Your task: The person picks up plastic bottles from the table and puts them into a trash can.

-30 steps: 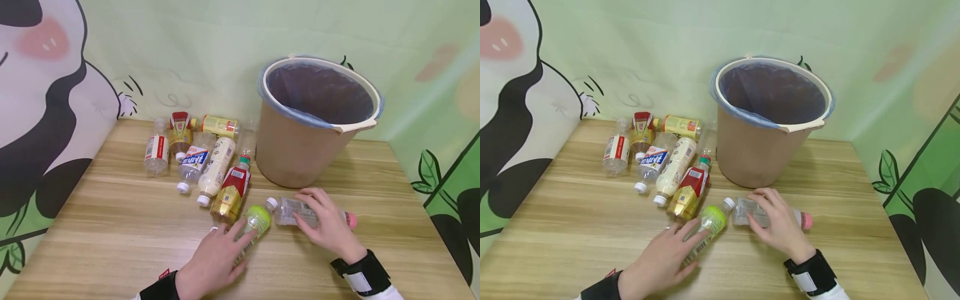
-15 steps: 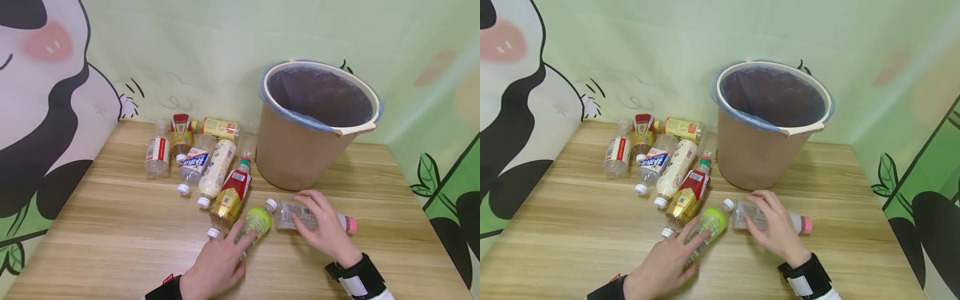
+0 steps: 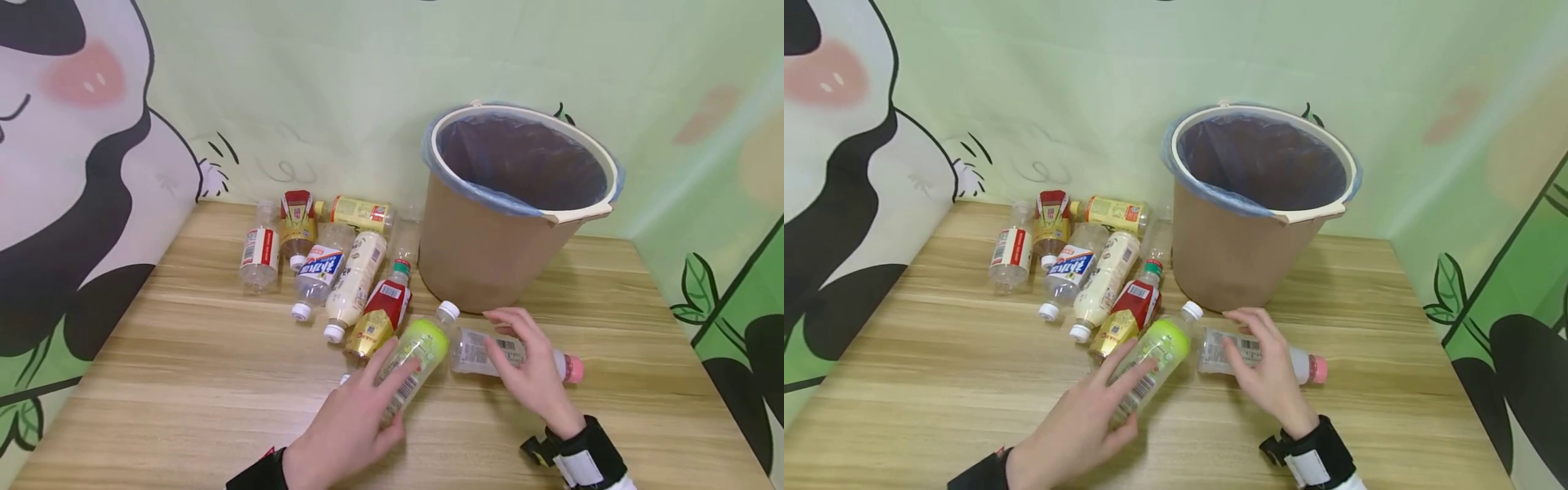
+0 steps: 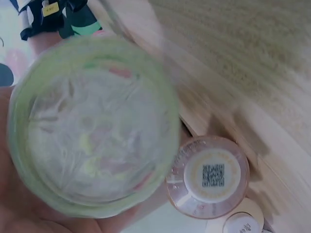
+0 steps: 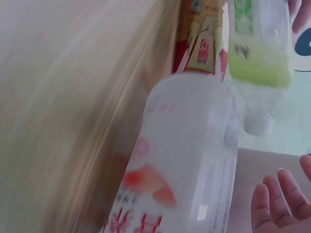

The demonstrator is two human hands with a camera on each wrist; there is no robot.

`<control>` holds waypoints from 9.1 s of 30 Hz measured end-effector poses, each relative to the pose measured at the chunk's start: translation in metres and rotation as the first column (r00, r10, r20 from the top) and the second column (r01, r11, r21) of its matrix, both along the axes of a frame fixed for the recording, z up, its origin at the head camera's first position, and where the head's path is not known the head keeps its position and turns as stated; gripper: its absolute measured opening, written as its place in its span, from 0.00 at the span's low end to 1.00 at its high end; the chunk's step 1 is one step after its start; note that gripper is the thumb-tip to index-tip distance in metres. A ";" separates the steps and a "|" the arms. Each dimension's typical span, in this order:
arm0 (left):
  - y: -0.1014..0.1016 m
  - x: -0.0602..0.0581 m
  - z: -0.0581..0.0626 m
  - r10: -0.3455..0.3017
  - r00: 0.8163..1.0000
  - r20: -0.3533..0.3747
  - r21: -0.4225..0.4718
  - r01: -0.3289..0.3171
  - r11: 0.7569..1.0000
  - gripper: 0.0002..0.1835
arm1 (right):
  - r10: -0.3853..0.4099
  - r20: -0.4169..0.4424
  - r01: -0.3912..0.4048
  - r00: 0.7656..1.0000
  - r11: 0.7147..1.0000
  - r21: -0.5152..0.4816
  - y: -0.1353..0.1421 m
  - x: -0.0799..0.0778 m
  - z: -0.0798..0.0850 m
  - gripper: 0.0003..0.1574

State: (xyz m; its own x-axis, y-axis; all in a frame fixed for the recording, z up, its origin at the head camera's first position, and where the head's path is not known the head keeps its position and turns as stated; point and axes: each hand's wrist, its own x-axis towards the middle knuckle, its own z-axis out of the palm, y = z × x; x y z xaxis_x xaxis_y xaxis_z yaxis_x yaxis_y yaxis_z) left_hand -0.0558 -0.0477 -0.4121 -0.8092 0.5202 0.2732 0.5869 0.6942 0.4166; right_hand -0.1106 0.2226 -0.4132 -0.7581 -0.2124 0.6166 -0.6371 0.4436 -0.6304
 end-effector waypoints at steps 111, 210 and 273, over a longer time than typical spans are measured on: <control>-0.014 -0.064 0.015 0.134 0.985 -0.106 0.449 -0.073 0.891 0.28 | 0.684 0.218 -0.221 0.696 0.493 -0.841 -0.024 -0.069 0.204 0.32; 0.008 -0.056 0.001 -0.078 0.971 -0.225 -0.187 0.036 0.982 0.31 | 0.085 0.040 -0.094 0.996 0.851 0.517 0.024 -0.016 0.027 0.32; 0.017 -0.052 -0.012 -0.132 0.976 -0.175 -0.236 0.089 0.968 0.31 | 0.108 0.177 -0.207 0.978 0.585 0.784 0.059 -0.017 -0.017 0.63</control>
State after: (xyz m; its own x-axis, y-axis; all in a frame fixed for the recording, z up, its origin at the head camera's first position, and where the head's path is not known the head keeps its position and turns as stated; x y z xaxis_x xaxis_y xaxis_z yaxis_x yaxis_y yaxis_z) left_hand -0.1075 -0.0312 -0.4236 -0.6884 0.6690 0.2801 0.7179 0.6835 0.1320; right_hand -0.1276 0.2820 -0.4302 -0.7093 -0.7018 0.0660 -0.7030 0.6973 -0.1399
